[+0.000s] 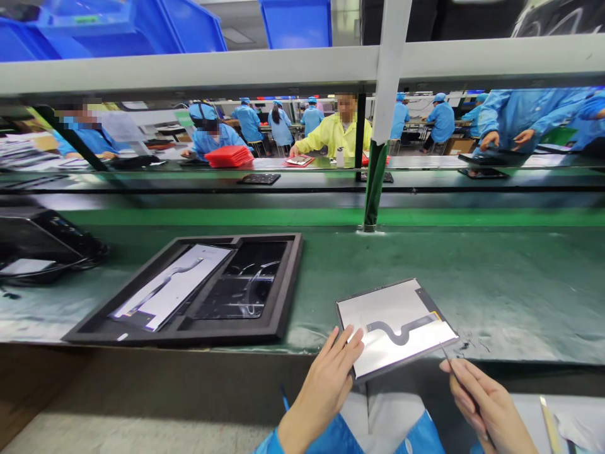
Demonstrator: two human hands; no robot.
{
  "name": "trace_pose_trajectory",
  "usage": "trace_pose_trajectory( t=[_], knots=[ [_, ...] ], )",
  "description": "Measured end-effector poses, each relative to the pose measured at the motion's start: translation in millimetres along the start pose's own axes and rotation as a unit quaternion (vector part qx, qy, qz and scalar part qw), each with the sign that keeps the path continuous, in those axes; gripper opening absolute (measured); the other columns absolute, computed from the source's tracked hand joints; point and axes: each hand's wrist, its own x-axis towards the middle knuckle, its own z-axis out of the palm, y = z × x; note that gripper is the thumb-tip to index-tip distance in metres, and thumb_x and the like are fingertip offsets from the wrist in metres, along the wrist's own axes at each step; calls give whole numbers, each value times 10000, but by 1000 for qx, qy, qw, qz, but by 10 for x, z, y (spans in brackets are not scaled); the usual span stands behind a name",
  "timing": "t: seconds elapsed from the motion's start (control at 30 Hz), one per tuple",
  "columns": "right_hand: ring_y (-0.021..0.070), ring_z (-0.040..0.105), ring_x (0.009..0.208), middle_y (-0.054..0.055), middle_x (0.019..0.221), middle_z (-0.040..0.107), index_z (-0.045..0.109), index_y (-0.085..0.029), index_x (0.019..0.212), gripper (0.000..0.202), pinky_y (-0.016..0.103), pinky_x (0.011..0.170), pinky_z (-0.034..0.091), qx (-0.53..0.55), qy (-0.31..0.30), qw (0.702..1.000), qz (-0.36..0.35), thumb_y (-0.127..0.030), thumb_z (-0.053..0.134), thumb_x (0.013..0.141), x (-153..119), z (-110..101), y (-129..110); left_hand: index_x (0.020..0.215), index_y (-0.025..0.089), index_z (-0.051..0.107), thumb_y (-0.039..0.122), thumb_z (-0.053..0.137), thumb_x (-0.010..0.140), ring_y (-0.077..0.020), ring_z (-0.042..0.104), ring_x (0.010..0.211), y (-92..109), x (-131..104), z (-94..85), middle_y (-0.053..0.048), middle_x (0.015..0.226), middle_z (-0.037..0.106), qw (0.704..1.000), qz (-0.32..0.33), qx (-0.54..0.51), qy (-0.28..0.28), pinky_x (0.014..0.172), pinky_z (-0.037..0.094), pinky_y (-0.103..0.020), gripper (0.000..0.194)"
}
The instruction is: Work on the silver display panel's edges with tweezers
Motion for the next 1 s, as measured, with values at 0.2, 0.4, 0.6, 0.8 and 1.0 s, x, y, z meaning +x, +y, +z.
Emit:
trace_pose_trajectory(
  t=[0.2, 0.4, 0.6, 0.8, 1.0],
  knots=[
    [27, 168, 423, -98, 482, 347, 662, -150, 747, 580, 201, 398, 118, 4, -6, 1000, -10, -689, 802, 586, 36, -37, 2, 1381, 115, 405, -131, 358, 691, -235, 302, 1458, -4, -18, 38, -135, 1478, 492, 1000, -5, -6, 1, 1156, 368, -532, 734],
    [34, 175, 419, -94, 470, 355, 660, -145, 778, 581, 215, 409, 114, -37, -58, 997, -17, -712, 730, 669, -31, 59, 30, 1499, 151, 253, 72, 598, 850, -315, 179, 1483, 11, -2, -190, -174, 1549, 363, 996, -3, -51, -74, 1154, 249, -646, 739],
    [30, 180, 407, -79, 446, 401, 673, -139, 755, 542, 216, 424, 109, -64, -141, 987, -42, -679, 705, 725, -135, 443, -94, 1076, 199, 638, 208, 621, 918, -305, 183, 1484, 43, 305, -297, -107, 1553, 375, 990, 4, -107, -97, 1164, 263, -598, 159],
    [51, 312, 388, -30, 575, 522, 683, -170, 730, 506, 199, 359, 227, -67, -99, 989, -90, -671, 735, 682, 1, 563, 35, 876, 183, 641, 60, 539, 911, -303, 177, 1493, 57, 343, -229, -84, 1538, 416, 995, 11, -71, -70, 1175, 226, -618, 163],
    [91, 377, 394, -31, 539, 524, 751, -196, 788, 481, 245, 424, 312, -188, -125, 966, -123, -666, 653, 765, -35, 509, 530, 891, 186, 614, 64, 474, 941, -282, 152, 1500, 27, 269, -228, -82, 1561, 377, 992, 8, -99, -79, 1185, 221, -592, 193]
  ],
)
